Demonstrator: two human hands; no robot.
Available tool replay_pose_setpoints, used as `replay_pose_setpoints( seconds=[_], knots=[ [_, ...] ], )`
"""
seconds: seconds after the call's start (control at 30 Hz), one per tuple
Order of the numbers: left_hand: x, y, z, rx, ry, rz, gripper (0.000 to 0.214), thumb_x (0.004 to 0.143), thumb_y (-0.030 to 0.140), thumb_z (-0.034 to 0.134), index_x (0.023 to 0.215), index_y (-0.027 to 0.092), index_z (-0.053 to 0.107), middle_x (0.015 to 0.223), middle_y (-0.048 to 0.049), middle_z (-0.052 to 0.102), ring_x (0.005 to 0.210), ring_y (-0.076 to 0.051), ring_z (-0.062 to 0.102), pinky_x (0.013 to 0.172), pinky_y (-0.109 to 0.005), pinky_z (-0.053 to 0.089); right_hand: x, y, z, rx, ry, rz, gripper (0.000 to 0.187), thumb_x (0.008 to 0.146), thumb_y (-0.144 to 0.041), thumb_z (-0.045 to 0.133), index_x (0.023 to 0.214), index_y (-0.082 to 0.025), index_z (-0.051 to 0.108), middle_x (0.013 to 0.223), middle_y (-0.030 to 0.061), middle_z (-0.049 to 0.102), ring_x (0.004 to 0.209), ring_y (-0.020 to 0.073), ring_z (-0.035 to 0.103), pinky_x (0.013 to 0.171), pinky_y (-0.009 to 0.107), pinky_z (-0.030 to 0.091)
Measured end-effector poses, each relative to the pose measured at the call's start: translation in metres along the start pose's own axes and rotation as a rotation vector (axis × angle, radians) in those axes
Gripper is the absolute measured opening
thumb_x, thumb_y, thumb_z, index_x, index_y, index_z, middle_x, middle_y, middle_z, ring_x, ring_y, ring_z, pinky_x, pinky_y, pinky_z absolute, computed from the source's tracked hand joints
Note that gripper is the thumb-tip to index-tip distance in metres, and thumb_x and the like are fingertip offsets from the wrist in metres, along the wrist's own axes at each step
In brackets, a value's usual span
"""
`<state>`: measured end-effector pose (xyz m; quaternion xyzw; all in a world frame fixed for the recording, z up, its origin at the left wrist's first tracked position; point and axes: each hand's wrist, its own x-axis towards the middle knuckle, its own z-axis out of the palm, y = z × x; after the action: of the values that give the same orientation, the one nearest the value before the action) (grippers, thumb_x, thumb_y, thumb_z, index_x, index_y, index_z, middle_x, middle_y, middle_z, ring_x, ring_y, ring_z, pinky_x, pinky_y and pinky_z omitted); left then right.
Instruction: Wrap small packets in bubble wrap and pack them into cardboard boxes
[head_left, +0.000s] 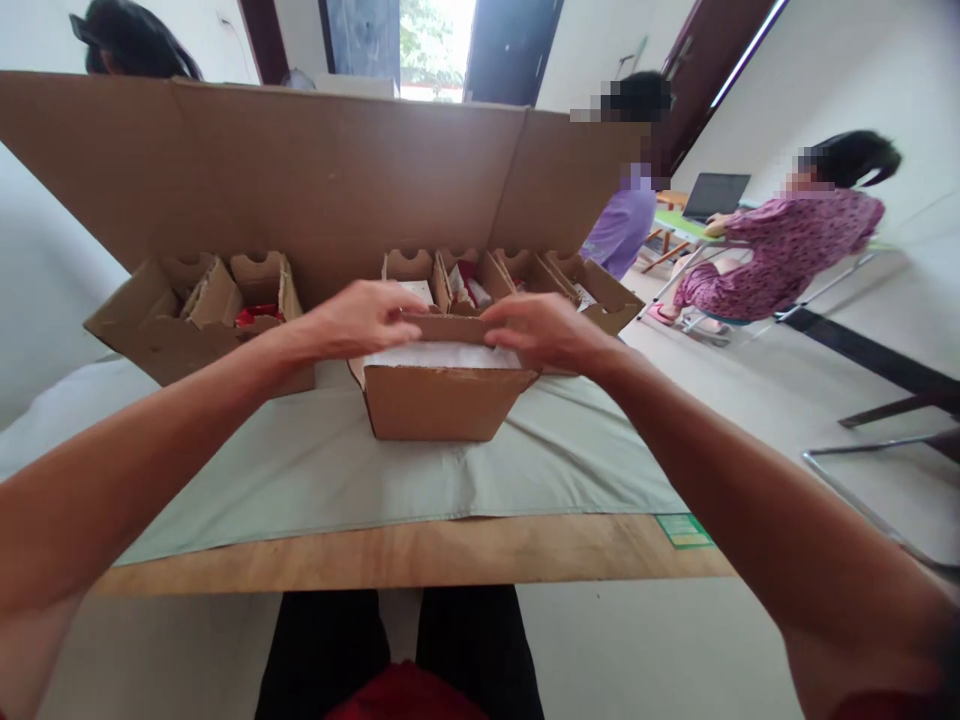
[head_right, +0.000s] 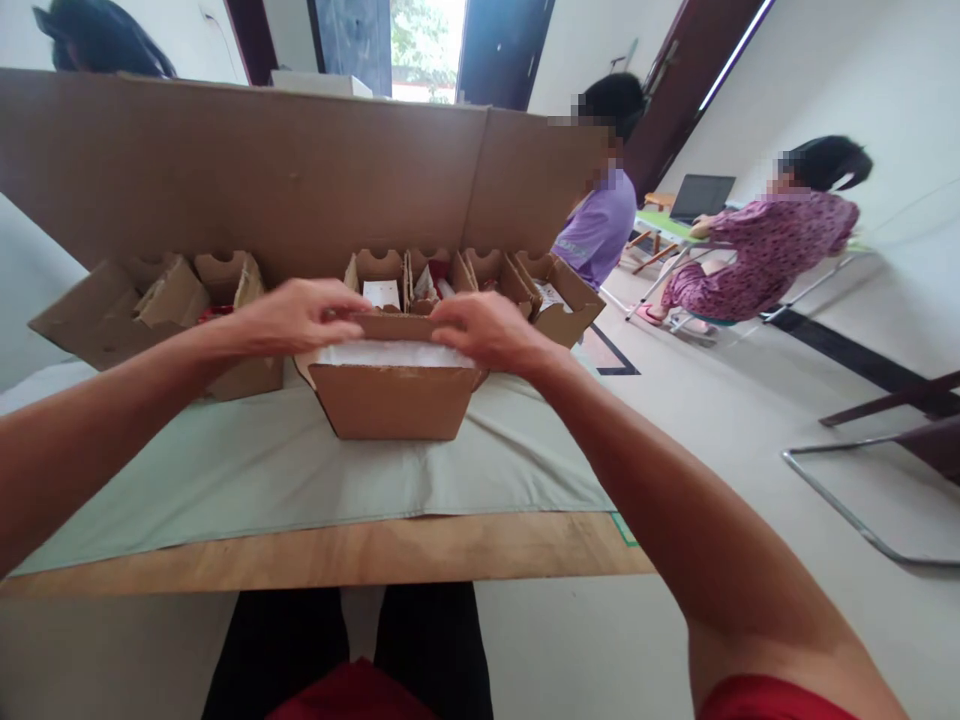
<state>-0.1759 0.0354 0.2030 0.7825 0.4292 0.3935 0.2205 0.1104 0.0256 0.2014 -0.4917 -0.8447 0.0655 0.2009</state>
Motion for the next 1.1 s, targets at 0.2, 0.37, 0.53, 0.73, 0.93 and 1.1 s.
replay_pose_setpoints(
  seconds=[0.2,0.37,0.53,0.73,0.93,1.1],
  knots=[
    [-0.093,-0.061,0.012,-0.444,0.36,-0.24,0.083,0.07,0.053,0.084,0.141,0.02,0.057,0.147,-0.0191,0.057,0.139,-0.037,0.052,0.114,-0.052,0.044,-0.08,0.037,0.045,0.591,0.388,0.328,0.069,0.077,-0.057,0.076,0.134,-0.021,0.063,0.13,0.0139,0.069,0.115,0.0318,0.067,0.095,0.048,0.056],
    [-0.095,-0.081,0.081,-0.732,0.307,-0.226,0.09,0.071,0.053,0.086,0.148,0.026,0.049,0.157,-0.0135,0.05,0.15,-0.031,0.042,0.123,-0.043,0.034,-0.071,0.024,0.112,0.867,0.374,0.312,0.1,0.078,-0.071,0.069,0.158,-0.024,0.032,0.152,0.016,0.054,0.138,0.0305,0.054,0.111,0.047,0.047],
    [-0.081,-0.063,0.1,-0.779,0.394,-0.215,0.078,0.075,0.055,0.083,0.142,0.027,0.056,0.151,-0.0097,0.057,0.146,-0.027,0.047,0.126,-0.042,0.029,-0.057,0.0,0.137,0.841,0.516,0.359,0.088,0.088,-0.071,0.054,0.159,-0.023,0.031,0.153,0.015,0.053,0.137,0.0261,0.054,0.118,0.045,0.04],
    [-0.095,-0.062,0.078,-0.795,0.467,-0.167,0.078,0.078,0.056,0.081,0.146,0.03,0.053,0.146,-0.0087,0.061,0.14,-0.025,0.054,0.12,-0.036,0.039,-0.048,-0.027,0.125,0.791,0.555,0.317,0.085,0.09,-0.067,0.051,0.159,-0.022,0.03,0.153,0.0143,0.053,0.138,0.0251,0.053,0.118,0.043,0.041],
    [-0.082,-0.041,0.029,-0.656,0.513,0.022,0.084,0.082,0.064,0.074,0.154,0.034,0.043,0.151,-0.0062,0.057,0.143,-0.026,0.05,0.122,-0.039,0.038,-0.026,-0.063,0.075,0.792,0.599,0.142,0.08,0.089,-0.069,0.056,0.156,-0.027,0.038,0.148,0.0086,0.059,0.135,0.0264,0.055,0.117,0.044,0.042],
    [-0.101,-0.024,0.029,-0.582,0.416,0.086,0.076,0.093,0.06,0.064,0.158,0.036,0.034,0.154,-0.0046,0.054,0.143,-0.024,0.05,0.124,-0.043,0.035,-0.052,-0.076,0.064,0.891,0.72,0.119,0.075,0.087,-0.066,0.066,0.149,-0.029,0.049,0.138,0.0073,0.065,0.133,0.0281,0.057,0.118,0.046,0.041]
  ],
)
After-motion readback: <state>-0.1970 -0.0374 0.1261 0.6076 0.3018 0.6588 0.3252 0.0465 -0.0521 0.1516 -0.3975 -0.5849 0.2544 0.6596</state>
